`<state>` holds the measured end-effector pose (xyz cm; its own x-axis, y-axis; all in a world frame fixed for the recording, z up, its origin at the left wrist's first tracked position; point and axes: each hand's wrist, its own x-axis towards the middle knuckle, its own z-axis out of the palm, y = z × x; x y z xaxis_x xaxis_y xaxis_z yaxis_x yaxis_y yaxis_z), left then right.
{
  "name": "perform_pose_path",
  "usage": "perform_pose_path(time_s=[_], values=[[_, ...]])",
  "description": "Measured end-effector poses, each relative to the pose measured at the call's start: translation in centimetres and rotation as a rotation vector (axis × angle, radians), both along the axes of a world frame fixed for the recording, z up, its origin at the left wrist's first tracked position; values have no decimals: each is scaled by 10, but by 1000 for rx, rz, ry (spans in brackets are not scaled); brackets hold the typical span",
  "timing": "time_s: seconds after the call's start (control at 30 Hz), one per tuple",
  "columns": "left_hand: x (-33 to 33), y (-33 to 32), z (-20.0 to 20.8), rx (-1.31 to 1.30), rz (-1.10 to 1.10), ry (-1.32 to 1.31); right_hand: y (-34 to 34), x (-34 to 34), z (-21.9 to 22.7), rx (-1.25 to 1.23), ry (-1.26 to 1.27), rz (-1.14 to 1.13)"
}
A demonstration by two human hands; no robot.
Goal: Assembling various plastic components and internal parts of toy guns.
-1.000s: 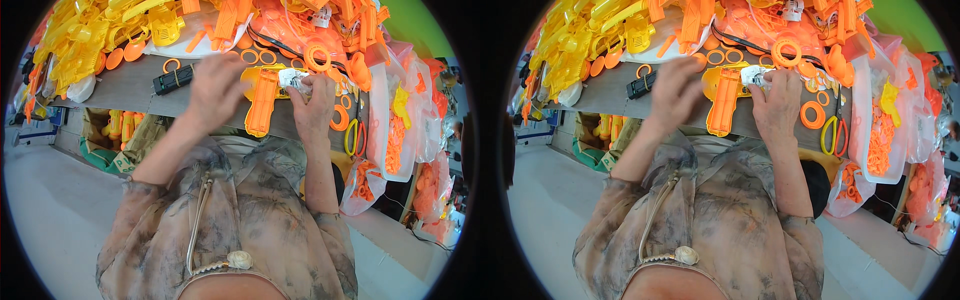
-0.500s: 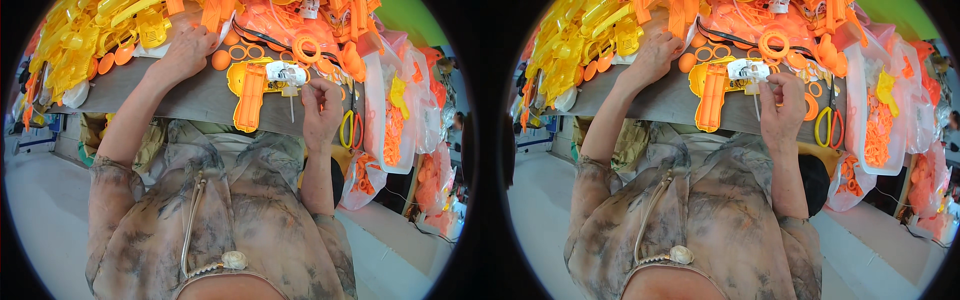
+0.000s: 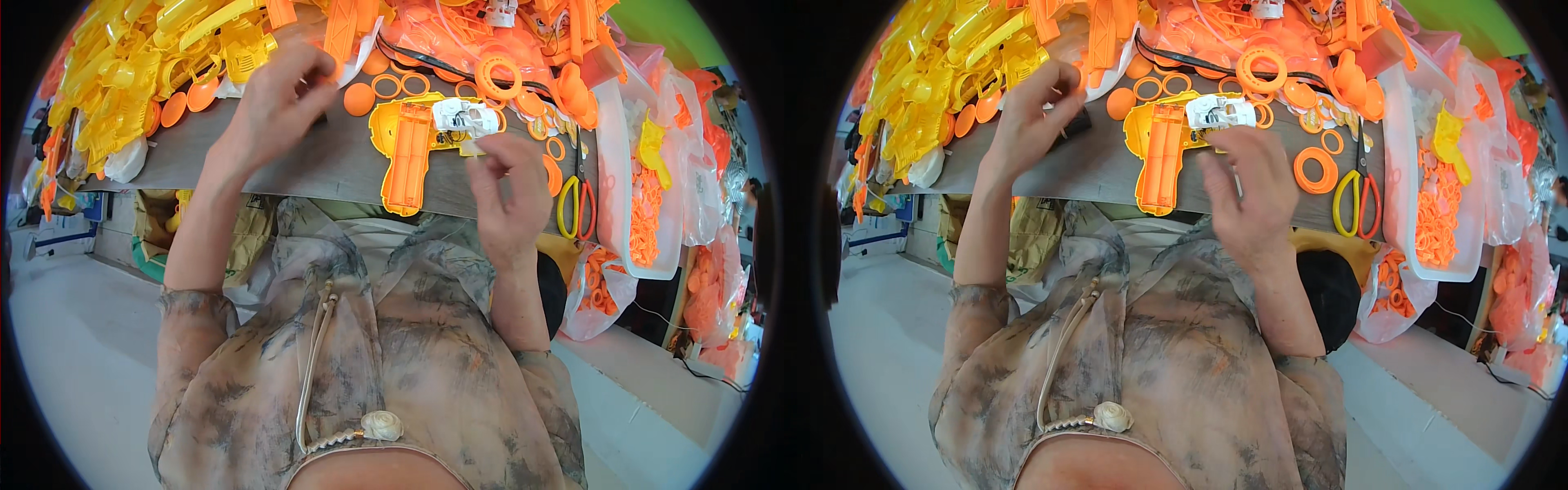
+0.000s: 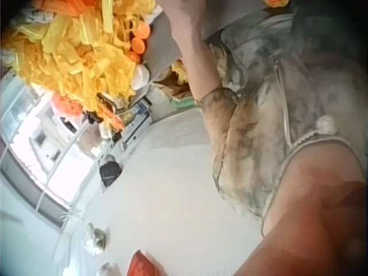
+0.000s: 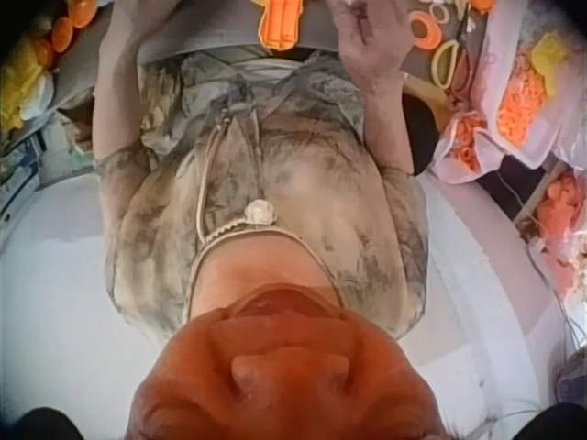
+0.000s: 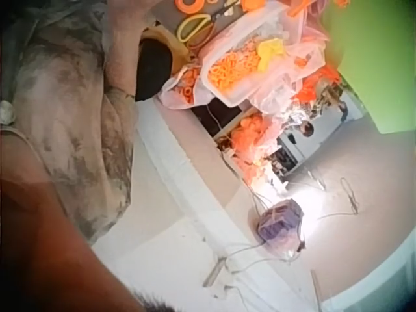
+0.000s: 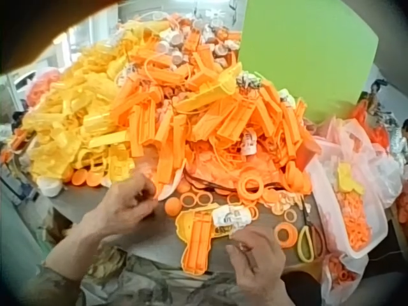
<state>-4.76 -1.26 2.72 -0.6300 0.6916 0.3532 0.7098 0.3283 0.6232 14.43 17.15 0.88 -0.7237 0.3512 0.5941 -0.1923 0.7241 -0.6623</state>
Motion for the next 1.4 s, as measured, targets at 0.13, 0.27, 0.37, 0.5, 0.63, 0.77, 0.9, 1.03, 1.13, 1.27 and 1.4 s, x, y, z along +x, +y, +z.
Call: perform_pose_path(time_s=[0.13, 0.27, 0.37, 0.5, 0.63, 0.77, 0.9, 1.03, 1.13, 1.27, 1.4], values=[[47, 1, 8, 20, -366, -280, -22, -4, 12, -103, -38, 248], [59, 8, 13, -99, -555, -472, -19, 0, 3, -123, -136, 362], [62, 10, 4, -53, -573, -658, -18, 2, 0, -102, -137, 368], [68, 10, -2, 52, -535, -815, -21, 10, -2, -258, -195, 340], [76, 9, -7, 139, -380, -1098, -29, 17, -10, -858, -337, 316], [74, 12, -15, 42, -280, -1200, -33, 16, -23, -151, -102, 178], [75, 19, -14, 5, -270, -1138, -32, 17, -20, 246, -107, 203], [77, 23, -18, 51, -259, -880, -29, 16, -17, 274, -241, 141], [67, 25, -30, 160, -188, -231, -11, 4, -19, 227, -181, 90], [48, 27, -45, 106, -250, 285, 2, -3, -20, 171, -346, 109], [47, 29, -54, 46, -364, 278, 4, -7, -18, 238, -470, 157]])
